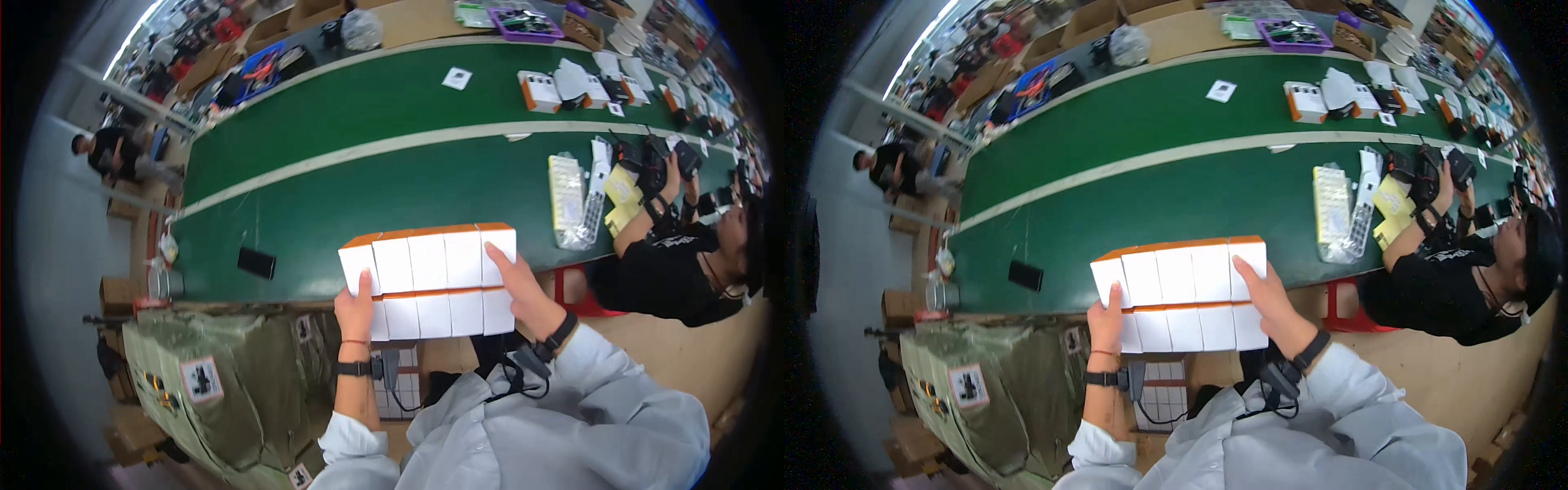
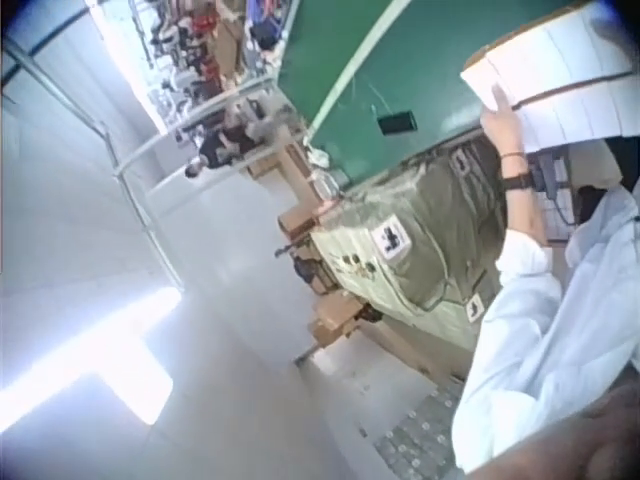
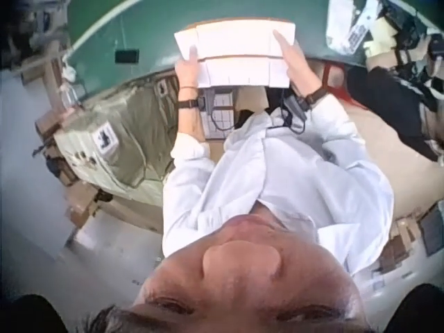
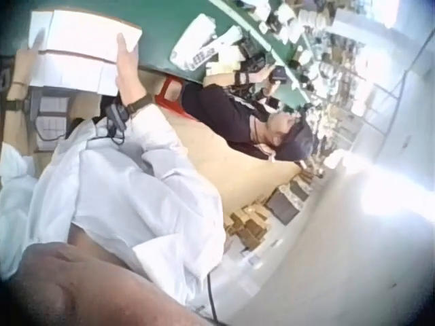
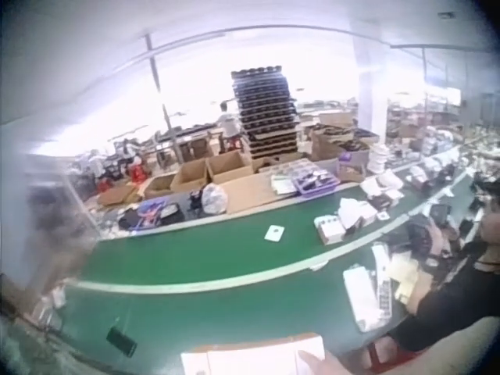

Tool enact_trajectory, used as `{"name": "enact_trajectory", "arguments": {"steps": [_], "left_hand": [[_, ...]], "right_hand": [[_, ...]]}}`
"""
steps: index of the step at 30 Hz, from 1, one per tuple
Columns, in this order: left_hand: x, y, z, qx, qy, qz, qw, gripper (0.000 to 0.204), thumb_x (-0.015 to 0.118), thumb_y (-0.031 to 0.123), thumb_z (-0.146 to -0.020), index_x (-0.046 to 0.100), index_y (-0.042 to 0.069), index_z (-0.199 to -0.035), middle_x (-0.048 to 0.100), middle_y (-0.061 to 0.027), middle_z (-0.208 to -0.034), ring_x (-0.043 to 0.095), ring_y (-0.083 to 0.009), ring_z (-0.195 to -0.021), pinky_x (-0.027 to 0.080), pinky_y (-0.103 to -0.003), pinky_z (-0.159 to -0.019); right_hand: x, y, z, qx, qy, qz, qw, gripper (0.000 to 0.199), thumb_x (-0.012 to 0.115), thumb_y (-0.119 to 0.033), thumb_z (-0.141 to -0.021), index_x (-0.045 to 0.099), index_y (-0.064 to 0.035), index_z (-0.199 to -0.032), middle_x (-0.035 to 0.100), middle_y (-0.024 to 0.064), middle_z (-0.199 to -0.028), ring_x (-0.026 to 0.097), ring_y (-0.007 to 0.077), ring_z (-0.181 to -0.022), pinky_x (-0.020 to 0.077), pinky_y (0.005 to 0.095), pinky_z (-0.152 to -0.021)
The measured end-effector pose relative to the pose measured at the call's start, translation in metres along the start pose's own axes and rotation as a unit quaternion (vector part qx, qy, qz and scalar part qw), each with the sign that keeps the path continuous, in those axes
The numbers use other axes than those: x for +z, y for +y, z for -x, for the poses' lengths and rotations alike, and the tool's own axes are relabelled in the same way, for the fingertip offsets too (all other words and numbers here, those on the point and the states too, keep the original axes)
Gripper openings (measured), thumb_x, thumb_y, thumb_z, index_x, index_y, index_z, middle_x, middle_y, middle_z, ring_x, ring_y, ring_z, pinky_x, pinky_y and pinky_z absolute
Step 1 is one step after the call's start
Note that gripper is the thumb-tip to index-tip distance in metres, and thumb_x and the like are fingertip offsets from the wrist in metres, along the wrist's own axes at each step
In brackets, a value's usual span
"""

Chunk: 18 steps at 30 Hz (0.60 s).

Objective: Packing electronic devices into individual boxes and organizing them into shipping cartons on an assembly line.

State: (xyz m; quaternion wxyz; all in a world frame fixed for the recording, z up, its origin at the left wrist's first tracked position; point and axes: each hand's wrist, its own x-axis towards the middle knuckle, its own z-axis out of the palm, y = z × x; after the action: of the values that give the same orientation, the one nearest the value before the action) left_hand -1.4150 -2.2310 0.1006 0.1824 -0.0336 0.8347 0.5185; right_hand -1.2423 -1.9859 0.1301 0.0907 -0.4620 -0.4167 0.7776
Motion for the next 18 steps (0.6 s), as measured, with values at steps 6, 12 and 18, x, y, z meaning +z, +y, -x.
{"name": "enact_trajectory", "arguments": {"steps": [6, 12, 18], "left_hand": [[0.129, 0.032, -0.114, -0.046, -0.072, -0.132, 0.988, 0.081, 0.064, 0.065, -0.092, 0.070, -0.014, -0.109, 0.075, -0.0252, -0.106, 0.072, -0.0342, -0.103, 0.054, -0.042, -0.090], [0.193, 0.080, -0.160, -0.013, -0.023, -0.334, 0.942, 0.090, 0.052, 0.078, -0.090, 0.072, -0.009, -0.100, 0.071, -0.0328, -0.106, 0.068, -0.0493, -0.104, 0.054, -0.051, -0.092], [0.211, 0.100, -0.188, -0.022, -0.002, -0.297, 0.955, 0.088, 0.057, 0.075, -0.089, 0.071, -0.011, -0.098, 0.071, -0.0334, -0.104, 0.068, -0.0489, -0.104, 0.054, -0.050, -0.093]], "right_hand": [[-0.045, -0.076, -0.148, 0.072, 0.039, 0.142, 0.987, 0.089, 0.070, -0.060, -0.090, 0.049, 0.0073, -0.144, 0.055, 0.0202, -0.144, 0.054, 0.0299, -0.131, 0.0427, 0.0437, -0.108], [-0.064, -0.100, -0.201, 0.083, 0.136, 0.200, 0.967, 0.100, 0.070, -0.066, -0.086, 0.049, 0.0144, -0.141, 0.058, 0.0260, -0.140, 0.058, 0.0347, -0.127, 0.0479, 0.0467, -0.102], [-0.056, -0.137, -0.253, 0.041, 0.144, 0.240, 0.959, 0.099, 0.072, -0.069, -0.082, 0.059, 0.0186, -0.128, 0.062, 0.0300, -0.132, 0.063, 0.0373, -0.122, 0.0511, 0.0446, -0.097]]}}
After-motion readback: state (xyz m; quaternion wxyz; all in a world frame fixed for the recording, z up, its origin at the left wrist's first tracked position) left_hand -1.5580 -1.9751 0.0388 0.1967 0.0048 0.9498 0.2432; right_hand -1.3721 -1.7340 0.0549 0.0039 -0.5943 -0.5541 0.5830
